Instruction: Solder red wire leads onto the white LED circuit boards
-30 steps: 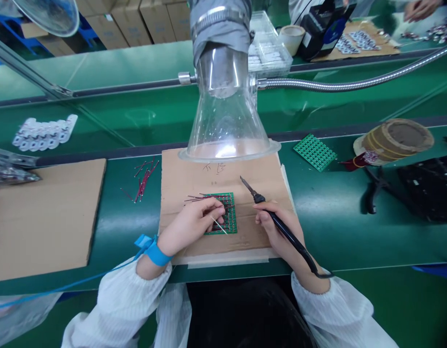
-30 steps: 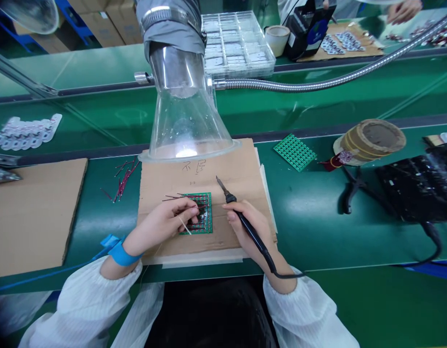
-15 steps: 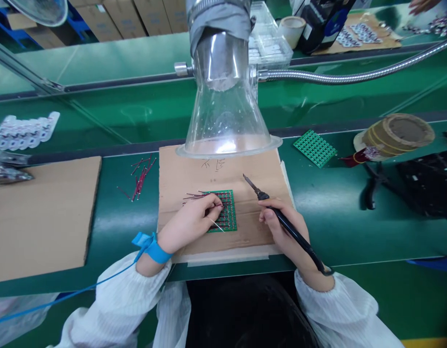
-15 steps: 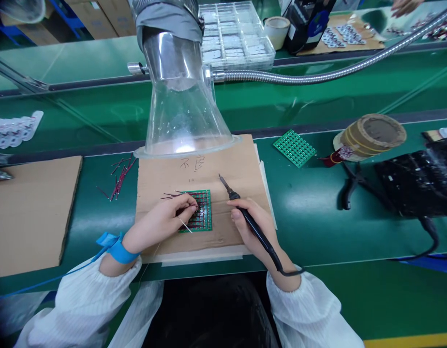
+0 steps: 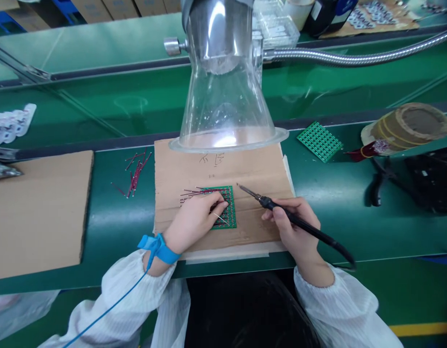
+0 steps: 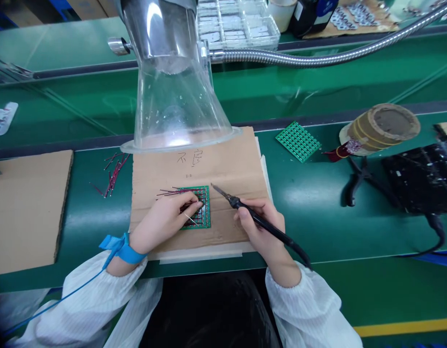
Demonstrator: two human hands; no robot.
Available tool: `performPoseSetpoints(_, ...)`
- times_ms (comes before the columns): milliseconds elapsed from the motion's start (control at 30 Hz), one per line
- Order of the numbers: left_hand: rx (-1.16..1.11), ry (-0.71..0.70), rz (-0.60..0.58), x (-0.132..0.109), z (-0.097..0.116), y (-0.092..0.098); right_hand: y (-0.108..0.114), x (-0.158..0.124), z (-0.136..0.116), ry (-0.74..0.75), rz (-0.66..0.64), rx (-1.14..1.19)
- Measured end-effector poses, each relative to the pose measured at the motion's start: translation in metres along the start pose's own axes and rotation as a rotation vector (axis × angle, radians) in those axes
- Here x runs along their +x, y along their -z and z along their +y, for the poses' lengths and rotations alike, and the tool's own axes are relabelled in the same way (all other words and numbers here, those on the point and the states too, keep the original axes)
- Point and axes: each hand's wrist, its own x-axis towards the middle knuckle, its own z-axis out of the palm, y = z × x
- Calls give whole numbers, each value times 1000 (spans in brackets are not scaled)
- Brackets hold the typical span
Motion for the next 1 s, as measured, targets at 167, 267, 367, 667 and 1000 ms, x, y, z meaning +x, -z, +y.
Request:
performPoseSetpoints(167,-10,2,3,0,-1,-3,2,1,-2,17,6,80)
performPoseSetpoints(267,6,18,-3,0,-2,-5,2,1,-5,41,-21,78)
performPoseSetpoints(367,39,31,-3,-1,-1,-8,3,2,-7,67,-57,30)
performPoseSetpoints(667,74,32,37,-2,-3,-13,5,1,-5,80,-101,-44)
performPoseSetpoints(1000,119,30,59,-3,-1,-16,5,0,-3,73,-80,-18)
